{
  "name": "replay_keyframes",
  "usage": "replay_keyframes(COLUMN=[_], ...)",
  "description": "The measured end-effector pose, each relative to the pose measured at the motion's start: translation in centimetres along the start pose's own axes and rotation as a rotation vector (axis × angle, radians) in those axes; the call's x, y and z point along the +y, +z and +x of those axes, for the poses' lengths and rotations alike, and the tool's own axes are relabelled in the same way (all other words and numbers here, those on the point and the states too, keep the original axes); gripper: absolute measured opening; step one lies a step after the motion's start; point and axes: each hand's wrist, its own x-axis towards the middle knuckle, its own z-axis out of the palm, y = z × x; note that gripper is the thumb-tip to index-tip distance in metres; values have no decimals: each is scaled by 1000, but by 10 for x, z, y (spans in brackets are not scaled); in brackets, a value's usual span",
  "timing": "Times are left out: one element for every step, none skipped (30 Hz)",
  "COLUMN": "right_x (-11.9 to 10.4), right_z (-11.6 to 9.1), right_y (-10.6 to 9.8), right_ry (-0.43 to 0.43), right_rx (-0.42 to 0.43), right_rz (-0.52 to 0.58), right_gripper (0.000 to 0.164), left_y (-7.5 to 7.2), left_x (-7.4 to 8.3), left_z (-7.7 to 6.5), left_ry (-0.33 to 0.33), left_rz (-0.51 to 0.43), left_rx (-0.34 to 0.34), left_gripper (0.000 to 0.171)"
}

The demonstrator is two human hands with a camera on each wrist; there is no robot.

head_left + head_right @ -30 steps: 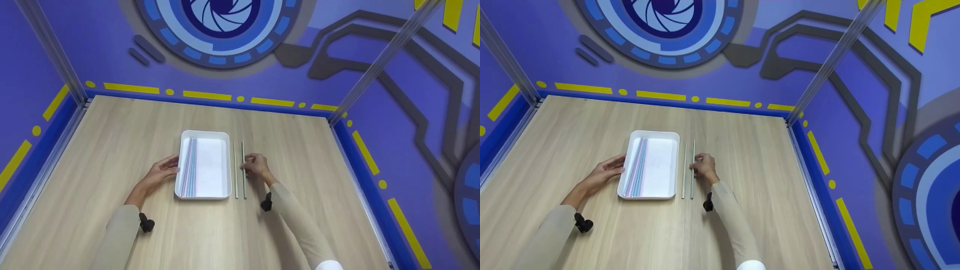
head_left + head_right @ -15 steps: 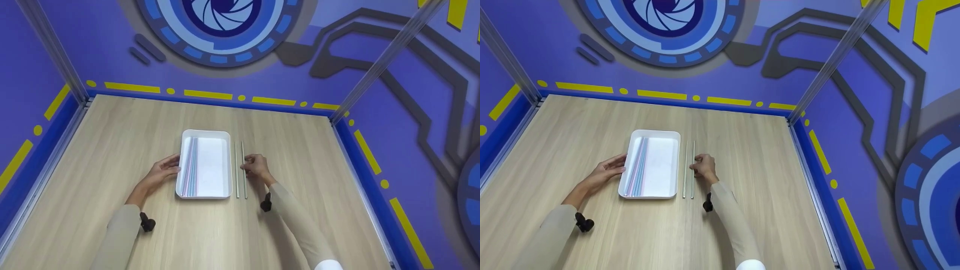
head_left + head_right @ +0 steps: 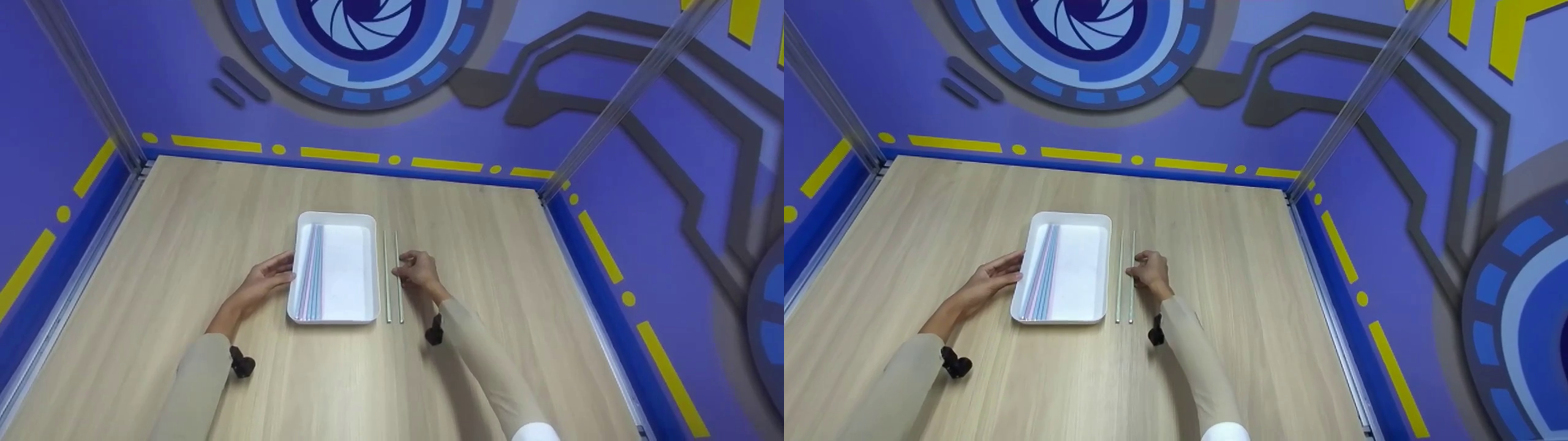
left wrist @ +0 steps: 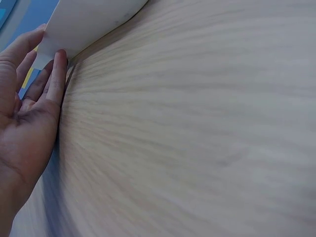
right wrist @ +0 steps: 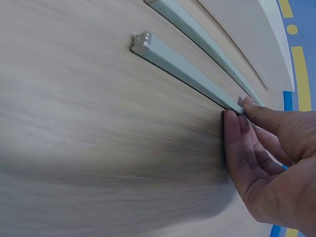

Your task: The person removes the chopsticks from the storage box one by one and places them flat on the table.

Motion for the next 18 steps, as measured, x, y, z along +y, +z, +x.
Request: replay_keyframes(right_x=[0, 0, -1, -1, -2, -3, -5, -7, -9, -11, -13, -16, -19, -22, -25, -29, -33, -37], right_z=[0, 1, 1, 0, 0, 0, -1, -1, -2, -2, -2, -1, -2, -1, -1, -1, -2, -2], right_y=[-1, -1, -2, -3, -4, -5, -6, -7, -8, -8, -9, -9, -10, -10, -10, -11, -11, -11], right_ry=[-3, -4, -10, -17, -28, -41, -57, -74, -91, -103, -113, -120, -127, -132, -137, -142, -149, -160], right_rx=[0, 0, 1, 1, 2, 4, 9, 17, 25, 31, 37, 37, 38, 34, 31, 25, 21, 19], right_rz=[1, 4, 5, 5, 4, 5, -2, -9, -14, -16, -12, 4, 12, 32, 50, 66, 78, 83], right_gripper=[39, 38, 37, 36, 35, 34, 31, 29, 26, 24, 23, 22, 21, 21, 21, 22, 22, 22], left_y=[0, 0, 0, 0, 0, 0, 1, 1, 1, 1, 1, 1, 1, 1, 1, 1, 1, 2], left_x=[0, 0, 0, 0, 0, 1, 1, 1, 1, 2, 2, 2, 2, 2, 2, 2, 2, 2], left_z=[0, 1, 1, 1, 1, 0, 0, -1, -1, -2, -2, -2, -2, -2, -2, -2, -2, -2], left_ry=[2, 4, 6, 7, 7, 5, 1, 0, -1, -3, -5, -8, -9, -4, -6, -10, -12, -12], left_rz=[-10, -12, -11, -7, -7, -4, -3, 4, 11, 15, 15, 19, 21, 30, 31, 33, 33, 37], left_rx=[-1, -2, -3, -5, -6, -6, -1, -1, 0, 0, 4, 8, 12, 10, 14, 17, 20, 19], left_gripper=[69, 69, 68, 68, 68, 68, 69, 69, 69, 70, 70, 69, 69, 69, 69, 68, 68, 69])
